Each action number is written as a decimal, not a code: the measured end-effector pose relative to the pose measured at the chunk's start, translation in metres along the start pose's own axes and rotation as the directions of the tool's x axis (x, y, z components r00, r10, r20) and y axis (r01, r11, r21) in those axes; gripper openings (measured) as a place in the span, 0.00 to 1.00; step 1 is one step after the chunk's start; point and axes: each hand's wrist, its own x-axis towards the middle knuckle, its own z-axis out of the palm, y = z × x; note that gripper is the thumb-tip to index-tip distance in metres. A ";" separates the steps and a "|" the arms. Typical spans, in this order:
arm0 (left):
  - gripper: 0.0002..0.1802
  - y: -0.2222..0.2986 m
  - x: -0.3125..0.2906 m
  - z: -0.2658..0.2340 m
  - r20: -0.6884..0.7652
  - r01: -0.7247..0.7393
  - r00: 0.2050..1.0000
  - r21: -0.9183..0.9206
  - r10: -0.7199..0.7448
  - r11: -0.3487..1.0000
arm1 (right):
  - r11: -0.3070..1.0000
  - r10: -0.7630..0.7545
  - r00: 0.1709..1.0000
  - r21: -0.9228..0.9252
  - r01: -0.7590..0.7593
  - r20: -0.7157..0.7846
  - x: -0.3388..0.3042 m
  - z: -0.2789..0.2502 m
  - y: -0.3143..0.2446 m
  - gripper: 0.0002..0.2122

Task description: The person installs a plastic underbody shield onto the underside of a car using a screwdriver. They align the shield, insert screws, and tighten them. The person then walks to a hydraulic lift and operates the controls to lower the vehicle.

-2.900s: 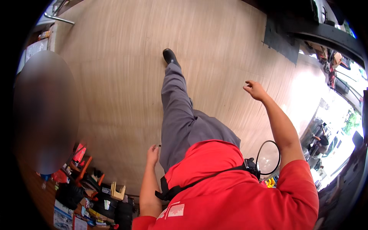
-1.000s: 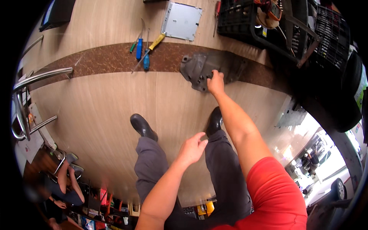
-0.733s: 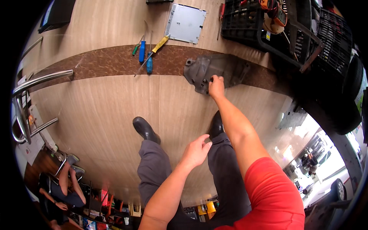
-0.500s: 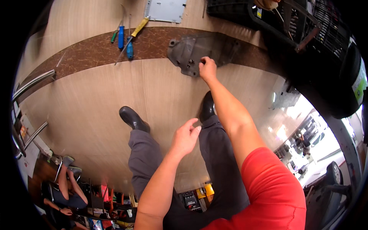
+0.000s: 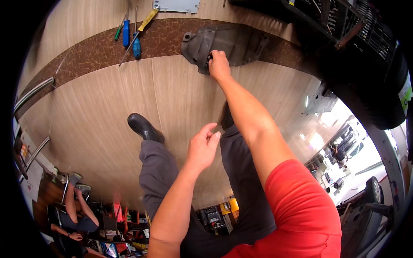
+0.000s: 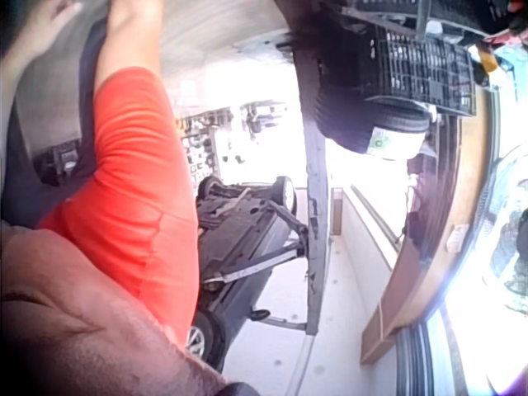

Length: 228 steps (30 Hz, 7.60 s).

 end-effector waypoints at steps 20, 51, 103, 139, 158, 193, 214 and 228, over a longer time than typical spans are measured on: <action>0.17 -0.010 0.011 -0.051 0.059 0.043 0.998 -0.844 0.013 0.534 | 0.905 -0.276 0.955 0.364 0.221 0.106 -0.094 -0.106 -0.072 0.08; 0.17 0.001 0.012 -0.054 -0.013 -0.017 1.000 -0.844 0.011 0.536 | 0.958 0.171 0.980 0.248 -0.142 -0.101 -0.031 0.006 -0.015 0.10; 0.11 -0.023 0.004 -0.083 -0.038 0.015 0.998 -0.635 -0.051 0.772 | -0.352 -0.108 0.742 0.673 -0.651 0.662 -0.150 -0.077 -0.021 0.04; 0.17 -0.048 -0.237 -0.191 -0.432 -0.424 0.865 -0.901 0.257 -0.089 | 0.973 0.104 0.797 -0.226 0.042 0.595 -0.158 -0.319 -0.187 0.08; 0.17 -0.086 -0.611 -0.040 -0.761 -0.731 0.644 -0.583 -0.077 -0.354 | 0.965 -0.251 -0.018 0.249 -0.083 0.968 -0.352 -0.374 -0.630 0.25; 0.20 -0.330 -0.870 0.046 -0.391 -0.447 -0.764 0.894 -0.513 -0.015 | 0.932 0.354 -0.863 -0.062 0.356 0.361 -1.066 -0.197 -0.682 0.08; 0.13 -0.376 -1.172 0.165 0.167 -0.214 -0.897 0.645 -0.409 0.734 | 0.642 0.550 -0.729 -0.353 0.681 -0.407 -1.506 -0.253 -0.553 0.06; 0.13 -0.409 -1.304 0.239 0.281 -0.214 -0.899 0.393 -0.338 0.895 | 0.651 0.382 -0.725 -0.390 0.651 -0.574 -1.679 -0.331 -0.452 0.09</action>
